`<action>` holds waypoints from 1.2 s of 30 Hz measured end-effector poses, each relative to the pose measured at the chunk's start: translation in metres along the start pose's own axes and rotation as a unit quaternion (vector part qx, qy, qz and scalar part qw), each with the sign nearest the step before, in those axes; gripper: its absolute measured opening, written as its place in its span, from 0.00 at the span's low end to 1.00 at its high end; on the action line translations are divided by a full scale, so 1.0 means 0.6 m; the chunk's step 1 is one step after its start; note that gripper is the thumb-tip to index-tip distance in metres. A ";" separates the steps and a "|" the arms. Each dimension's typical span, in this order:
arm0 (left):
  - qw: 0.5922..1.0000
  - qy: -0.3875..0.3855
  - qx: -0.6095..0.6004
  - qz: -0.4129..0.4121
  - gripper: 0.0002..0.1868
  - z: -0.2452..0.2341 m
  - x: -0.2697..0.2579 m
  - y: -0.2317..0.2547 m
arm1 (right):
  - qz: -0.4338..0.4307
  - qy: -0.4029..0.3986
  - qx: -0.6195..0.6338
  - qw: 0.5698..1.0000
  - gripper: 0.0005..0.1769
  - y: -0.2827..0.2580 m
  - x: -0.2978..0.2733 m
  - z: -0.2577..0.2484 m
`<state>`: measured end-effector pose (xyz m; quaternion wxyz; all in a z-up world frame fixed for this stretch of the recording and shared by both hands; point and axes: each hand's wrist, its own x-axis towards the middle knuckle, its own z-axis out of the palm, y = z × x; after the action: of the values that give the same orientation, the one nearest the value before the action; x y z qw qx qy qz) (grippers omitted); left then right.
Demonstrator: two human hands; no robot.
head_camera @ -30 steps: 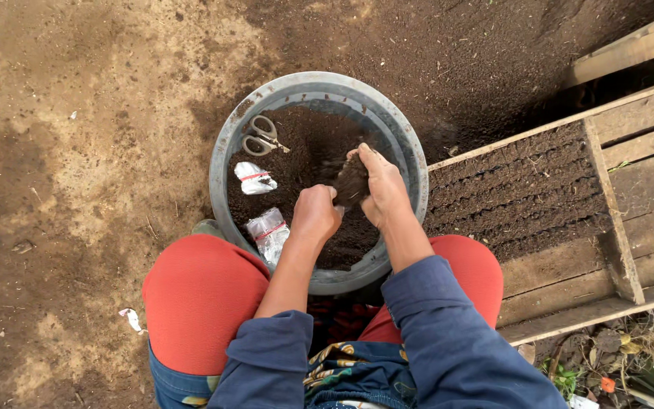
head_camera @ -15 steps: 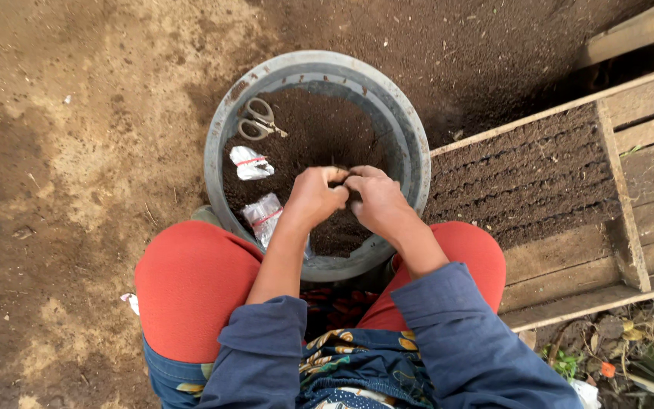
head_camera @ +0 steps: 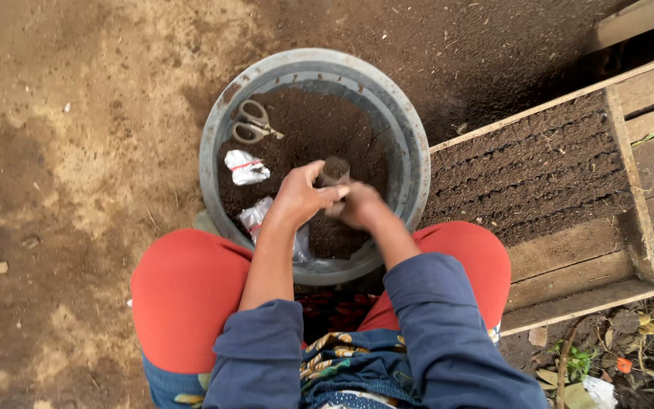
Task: The person sits cross-legged on the ground and repeatedly scoops soil from a bucket into a wooden seedling tray. They use their hands to press the soil into the tray's compartments, creating small mounds. A pair of scissors and seed packets are visible inside the bucket.
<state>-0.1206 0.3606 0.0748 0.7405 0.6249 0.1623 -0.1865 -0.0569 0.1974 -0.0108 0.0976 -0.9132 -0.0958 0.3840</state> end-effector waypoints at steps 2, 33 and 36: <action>1.000 -0.007 0.011 -0.004 0.42 0.006 0.042 -0.051 | -0.005 0.016 0.048 0.999 0.22 0.064 0.084 0.060; 0.879 0.006 0.466 0.101 0.34 0.147 0.129 -0.008 | -0.231 0.308 0.038 0.922 0.17 0.187 -0.200 -0.235; 0.817 -0.028 0.505 0.276 0.22 0.269 0.190 -0.027 | -0.147 0.362 0.108 0.914 0.16 0.304 -0.292 -0.270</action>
<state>-0.0272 0.1906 0.0335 0.3458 0.9242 -0.1550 -0.0473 -0.0423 -0.0387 0.1738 0.2793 -0.9490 -0.1452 0.0161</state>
